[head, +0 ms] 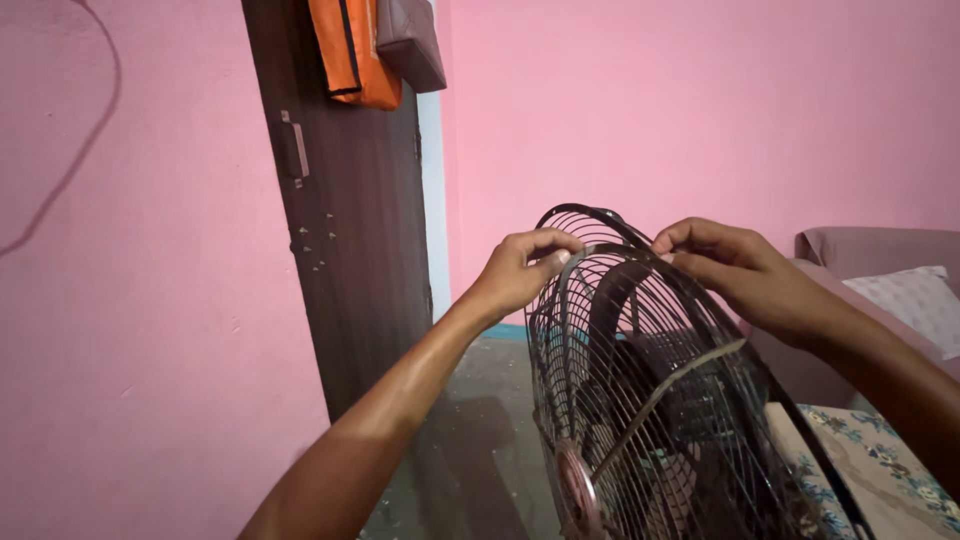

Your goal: The person repairs a standing fan by securing its front grille with wire. They wrap wire around the grille's rim, twist it to tighten, and use pliers to cut the excess. The fan remains on the floor throughout the process.

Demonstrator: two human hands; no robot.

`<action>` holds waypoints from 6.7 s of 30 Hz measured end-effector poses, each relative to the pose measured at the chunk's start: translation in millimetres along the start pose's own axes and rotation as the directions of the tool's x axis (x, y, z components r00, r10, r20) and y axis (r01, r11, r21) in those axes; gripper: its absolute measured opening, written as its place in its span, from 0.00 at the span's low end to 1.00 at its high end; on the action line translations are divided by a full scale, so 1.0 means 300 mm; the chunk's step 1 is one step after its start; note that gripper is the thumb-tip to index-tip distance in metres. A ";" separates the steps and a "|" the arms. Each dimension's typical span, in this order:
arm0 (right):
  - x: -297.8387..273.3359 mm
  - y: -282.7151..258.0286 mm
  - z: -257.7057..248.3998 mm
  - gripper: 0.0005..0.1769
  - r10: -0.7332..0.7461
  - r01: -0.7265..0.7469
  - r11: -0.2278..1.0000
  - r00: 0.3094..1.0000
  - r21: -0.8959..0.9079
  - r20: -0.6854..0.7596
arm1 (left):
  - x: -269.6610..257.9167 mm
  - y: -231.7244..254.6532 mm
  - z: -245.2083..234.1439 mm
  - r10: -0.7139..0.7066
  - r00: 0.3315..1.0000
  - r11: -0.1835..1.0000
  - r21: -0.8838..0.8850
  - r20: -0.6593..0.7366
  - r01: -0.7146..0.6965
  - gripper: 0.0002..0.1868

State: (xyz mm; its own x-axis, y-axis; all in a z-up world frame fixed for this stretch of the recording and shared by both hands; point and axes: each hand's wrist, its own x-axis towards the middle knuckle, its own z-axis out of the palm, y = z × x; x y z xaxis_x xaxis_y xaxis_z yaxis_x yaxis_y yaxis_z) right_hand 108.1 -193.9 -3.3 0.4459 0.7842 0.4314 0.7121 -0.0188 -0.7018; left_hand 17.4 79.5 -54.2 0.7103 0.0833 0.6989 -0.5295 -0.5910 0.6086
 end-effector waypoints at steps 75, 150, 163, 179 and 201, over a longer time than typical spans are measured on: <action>-0.097 -0.177 0.149 0.23 -0.085 -0.164 0.862 0.887 -0.481 -0.454 | -0.286 0.443 0.344 -0.297 0.786 0.953 -0.225 -0.542 0.204 0.46; -0.099 -0.113 0.131 0.20 0.060 -0.047 0.998 0.922 0.043 -0.382 | -0.253 0.515 0.395 -0.227 0.741 0.966 -0.241 -0.632 0.091 0.31; -0.103 -0.093 0.125 0.19 -0.061 0.028 0.995 0.922 -0.091 -0.382 | -0.255 0.485 0.422 -0.204 0.622 0.977 -0.193 -0.756 0.086 0.21; -0.105 -0.139 0.144 0.19 0.053 -0.112 0.986 0.912 -0.124 -0.408 | -0.201 0.263 0.258 -0.541 0.604 0.838 -0.312 -0.585 0.447 0.17; -0.105 -0.134 0.145 0.20 0.087 -0.117 0.992 0.908 -0.047 -0.410 | -0.152 0.126 0.292 -0.481 0.581 0.832 -0.552 -0.657 0.064 0.08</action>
